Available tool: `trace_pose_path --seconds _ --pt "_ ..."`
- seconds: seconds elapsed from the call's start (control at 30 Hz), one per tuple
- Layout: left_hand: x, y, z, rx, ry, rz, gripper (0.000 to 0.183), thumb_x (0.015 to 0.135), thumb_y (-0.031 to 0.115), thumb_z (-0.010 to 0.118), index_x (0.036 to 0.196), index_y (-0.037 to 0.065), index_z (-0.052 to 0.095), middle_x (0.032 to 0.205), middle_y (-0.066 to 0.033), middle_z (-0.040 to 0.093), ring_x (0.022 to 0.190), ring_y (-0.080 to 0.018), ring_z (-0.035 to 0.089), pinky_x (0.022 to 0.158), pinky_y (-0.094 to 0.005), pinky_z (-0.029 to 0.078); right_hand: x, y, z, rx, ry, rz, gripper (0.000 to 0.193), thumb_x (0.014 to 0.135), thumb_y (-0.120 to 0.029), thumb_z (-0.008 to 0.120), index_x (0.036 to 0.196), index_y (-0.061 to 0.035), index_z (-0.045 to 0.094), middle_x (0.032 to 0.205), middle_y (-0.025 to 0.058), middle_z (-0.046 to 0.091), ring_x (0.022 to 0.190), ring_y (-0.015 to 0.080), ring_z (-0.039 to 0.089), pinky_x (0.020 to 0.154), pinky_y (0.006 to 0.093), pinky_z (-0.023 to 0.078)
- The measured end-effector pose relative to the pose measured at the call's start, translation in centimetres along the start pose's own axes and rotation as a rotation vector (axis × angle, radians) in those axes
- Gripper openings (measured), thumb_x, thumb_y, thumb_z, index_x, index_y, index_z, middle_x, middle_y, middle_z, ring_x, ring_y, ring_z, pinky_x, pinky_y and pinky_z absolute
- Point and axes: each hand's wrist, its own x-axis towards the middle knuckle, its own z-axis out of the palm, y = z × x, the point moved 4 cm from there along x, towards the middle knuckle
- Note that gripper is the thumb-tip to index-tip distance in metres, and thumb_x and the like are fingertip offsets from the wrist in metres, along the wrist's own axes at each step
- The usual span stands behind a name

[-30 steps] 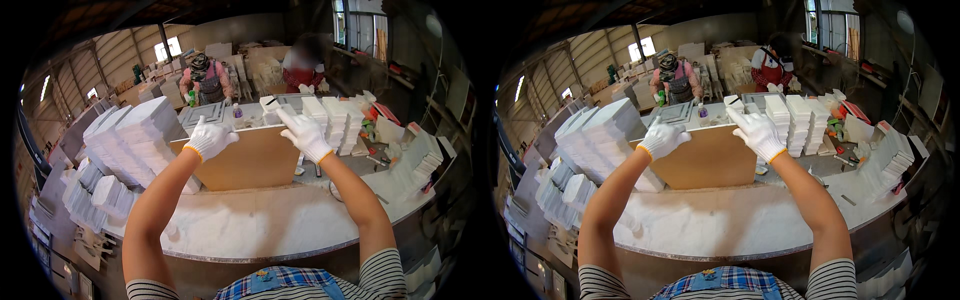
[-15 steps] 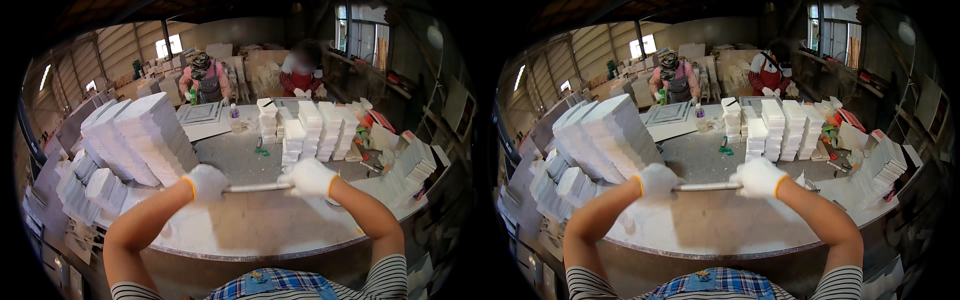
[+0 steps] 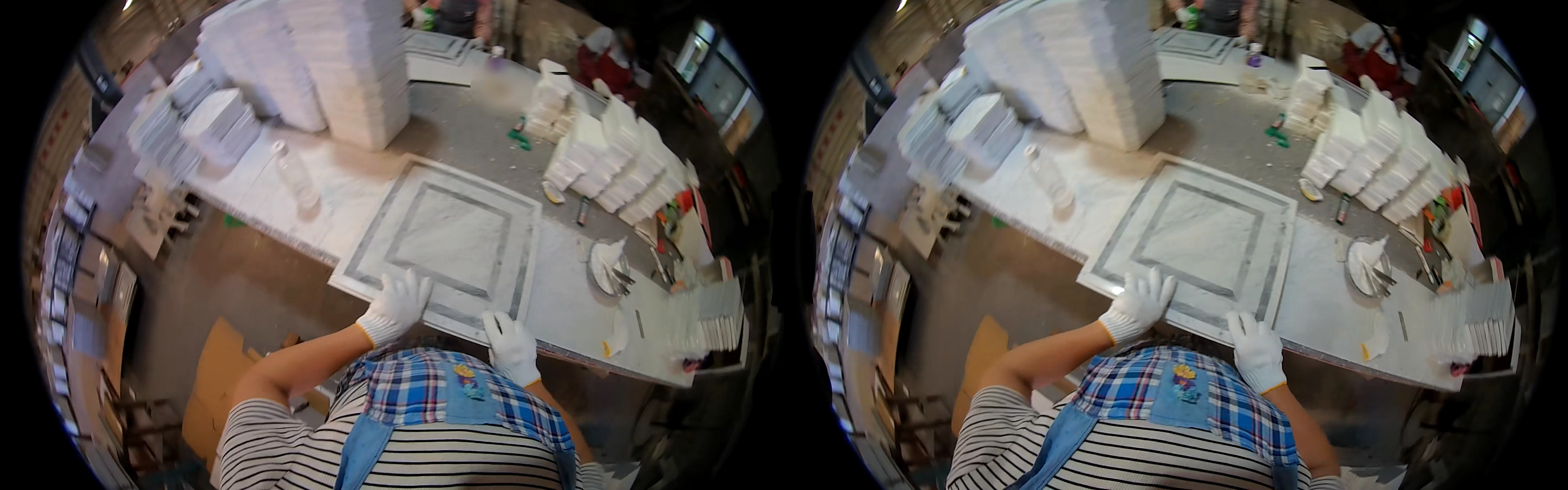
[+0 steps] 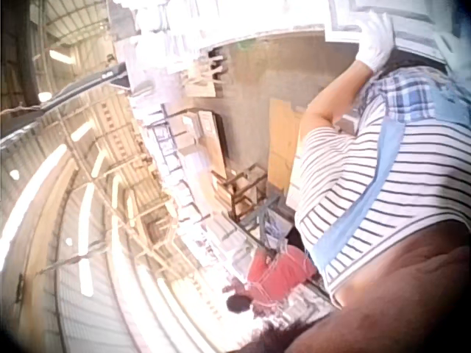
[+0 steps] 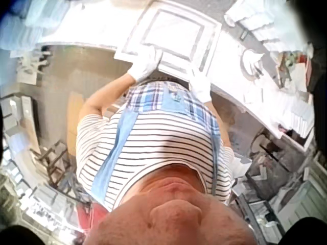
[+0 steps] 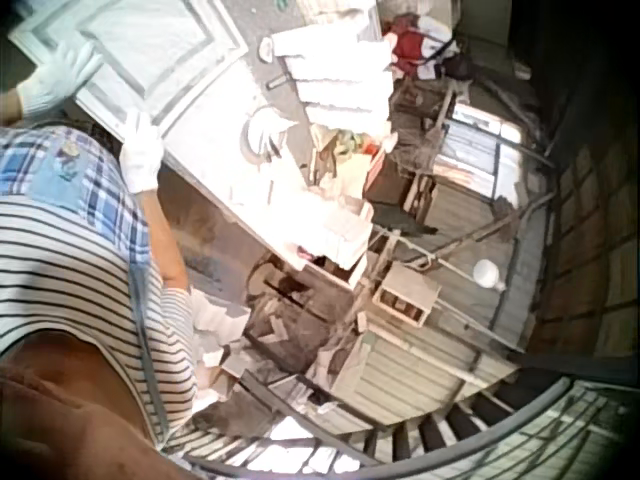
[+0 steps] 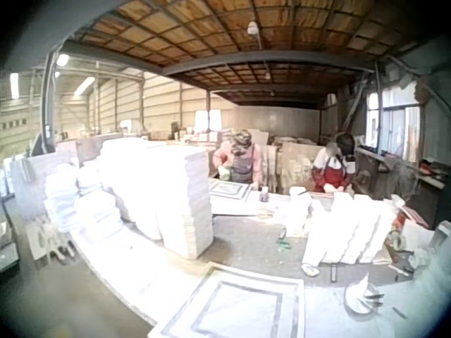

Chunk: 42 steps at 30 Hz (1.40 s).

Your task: The person uses a small metal scraper to remove excess white paste from the edges and grooves of a square decorative panel. They repeatedly wipe the panel with a cloth, flip it to check the back, and place it on a stack of finished panels.

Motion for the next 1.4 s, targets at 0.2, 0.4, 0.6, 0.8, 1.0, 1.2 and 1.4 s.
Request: trace_pose_path --seconds 0.2,0.4,0.6,0.8,1.0,1.2,1.4 --pt "-1.3 1.9 3.2 -0.108 0.013 -0.090 0.052 0.094 0.020 0.047 0.144 0.007 0.046 0.136 -0.0265 0.052 0.096 -0.0430 0.062 0.090 -0.0556 0.045 -1.8 0.4 4.7 0.038 -0.029 0.061 0.057 0.077 -0.011 0.065 0.133 -0.0136 0.057 0.123 0.0082 0.059 0.089 0.0321 0.060 0.074 0.0424 0.054" --pt "-1.0 0.0 0.9 -0.377 0.072 -0.159 0.049 0.081 0.028 0.066 0.124 0.008 0.057 0.118 -0.0185 0.056 0.096 -0.0359 0.057 0.088 -0.0509 0.045 -0.2 1.6 2.7 0.328 -0.115 -0.015 0.047 0.081 -0.025 0.070 0.125 -0.0090 0.062 0.122 0.0131 0.061 0.101 0.0359 0.059 0.084 0.0461 0.051" --pt "-4.2 -8.6 0.2 -0.730 0.173 -0.738 0.030 0.075 0.030 0.070 0.087 0.005 0.059 0.085 -0.0133 0.057 0.089 -0.0357 0.058 0.079 -0.0474 0.046 5.0 8.4 3.9 0.324 -0.022 0.137 0.038 0.090 -0.031 0.063 0.115 -0.0040 0.066 0.119 0.0204 0.063 0.110 0.0392 0.058 0.094 0.0450 0.047" --pt "-11.7 -11.4 13.1 -1.494 0.191 -1.508 0.045 0.095 0.044 0.051 0.099 0.004 0.070 0.083 -0.0096 0.069 0.068 -0.0252 0.064 0.067 -0.0396 0.051 13.7 15.6 7.3 0.152 0.069 0.228 0.049 0.095 -0.036 0.058 0.135 -0.0078 0.057 0.134 0.0207 0.058 0.125 0.0395 0.052 0.105 0.0475 0.041" --pt "-11.9 -9.0 10.9 -2.011 -0.118 -1.604 0.057 0.099 0.052 0.039 0.118 0.005 0.066 0.094 -0.0091 0.069 0.071 -0.0186 0.066 0.066 -0.0343 0.056 22.6 20.1 8.5 -0.043 -0.011 0.143 0.056 0.095 -0.043 0.056 0.141 -0.0112 0.053 0.141 0.0192 0.054 0.128 0.0374 0.050 0.107 0.0449 0.040" --pt "-10.4 -6.9 12.1 -2.416 0.089 -1.532 0.046 0.102 0.046 0.051 0.116 0.004 0.065 0.097 -0.0092 0.069 0.079 -0.0209 0.066 0.063 -0.0359 0.056 28.4 21.2 10.5 -0.022 -0.105 0.110 0.058 0.097 -0.047 0.051 0.142 -0.0113 0.052 0.140 0.0210 0.054 0.127 0.0395 0.051 0.106 0.0468 0.041" --pt "-10.1 -7.9 8.6 -2.266 0.097 -1.582 0.041 0.090 0.043 0.072 0.097 0.003 0.070 0.083 -0.0044 0.068 0.066 -0.0131 0.063 0.056 -0.0285 0.053 31.4 19.0 12.3 0.055 -0.062 0.215 0.059 0.100 -0.050 0.043 0.137 -0.0067 0.056 0.121 0.0277 0.061 0.111 0.0451 0.057 0.096 0.0511 0.045"
